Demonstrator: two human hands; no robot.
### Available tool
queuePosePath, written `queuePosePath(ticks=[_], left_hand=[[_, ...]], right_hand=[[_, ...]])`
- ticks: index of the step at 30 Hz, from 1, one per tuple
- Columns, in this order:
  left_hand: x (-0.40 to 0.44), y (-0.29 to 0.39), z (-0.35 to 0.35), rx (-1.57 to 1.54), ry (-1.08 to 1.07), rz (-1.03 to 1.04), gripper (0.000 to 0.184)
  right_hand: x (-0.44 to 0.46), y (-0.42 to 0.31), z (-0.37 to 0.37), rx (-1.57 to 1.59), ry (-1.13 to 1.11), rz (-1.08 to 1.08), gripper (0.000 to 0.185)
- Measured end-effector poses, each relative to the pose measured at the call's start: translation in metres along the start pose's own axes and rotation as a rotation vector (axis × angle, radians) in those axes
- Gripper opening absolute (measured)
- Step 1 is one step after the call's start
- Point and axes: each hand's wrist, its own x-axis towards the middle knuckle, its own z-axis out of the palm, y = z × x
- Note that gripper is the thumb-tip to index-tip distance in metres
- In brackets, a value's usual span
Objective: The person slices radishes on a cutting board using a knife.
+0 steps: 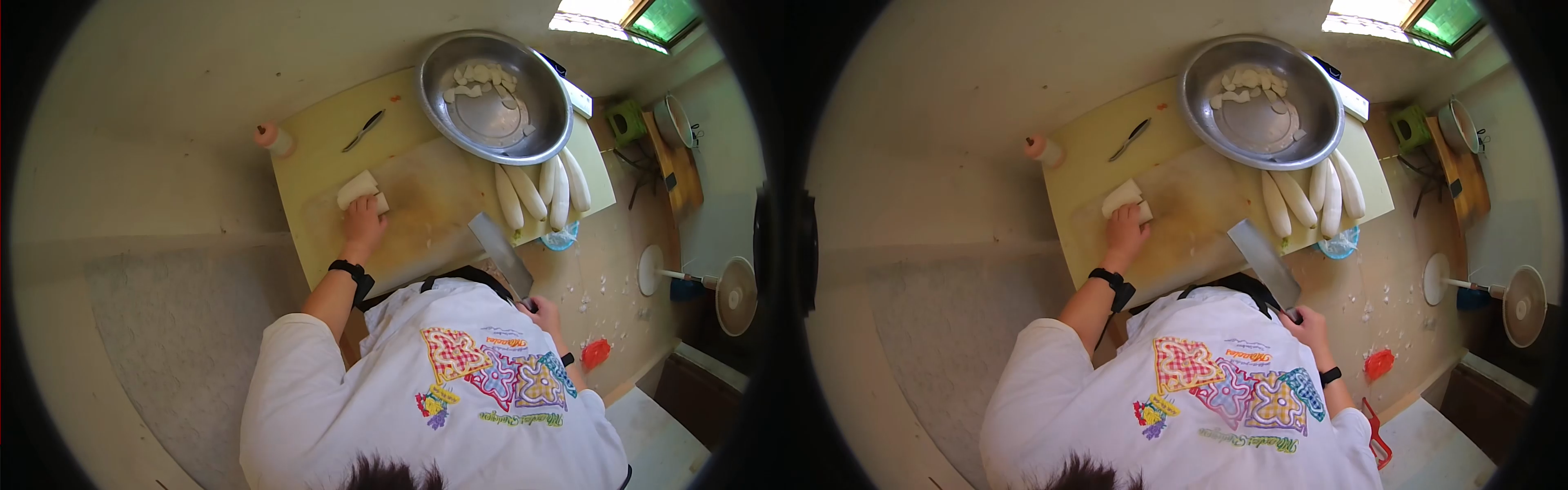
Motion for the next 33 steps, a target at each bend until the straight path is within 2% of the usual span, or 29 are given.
queuePosePath(ticks=[5,9,11,18,24,27,29,33], left_hand=[[-0.013,0.007,0.004,0.130,0.190,0.065,0.041],[-0.004,0.001,0.006,0.070,0.129,0.027,0.043],[0.001,0.009,0.001,0.020,0.063,-0.065,0.044],[0.000,0.014,0.008,0.063,0.062,-0.123,0.044],[-0.009,0.016,0.019,0.104,0.253,-0.056,0.045],[-0.011,0.021,0.017,0.130,0.229,-0.071,0.042],[-0.015,0.035,0.001,-0.016,-0.043,-0.221,0.042],[-0.031,0.053,0.011,-0.067,-0.156,-0.109,0.044]], right_hand=[[0.027,-0.063,-0.009,0.063,-0.138,-0.028,0.039],[0.059,-0.083,-0.005,0.000,-0.161,-0.141,0.038],[0.072,-0.099,-0.009,-0.035,-0.222,-0.187,0.039],[0.105,-0.101,0.007,-0.091,-0.322,-0.121,0.047],[0.107,-0.099,0.015,-0.125,-0.380,-0.079,0.047],[0.109,-0.102,0.018,-0.135,-0.345,-0.087,0.041],[0.112,-0.102,0.020,-0.086,-0.297,-0.063,0.035],[0.121,-0.112,0.022,-0.145,-0.294,-0.071,0.033]])
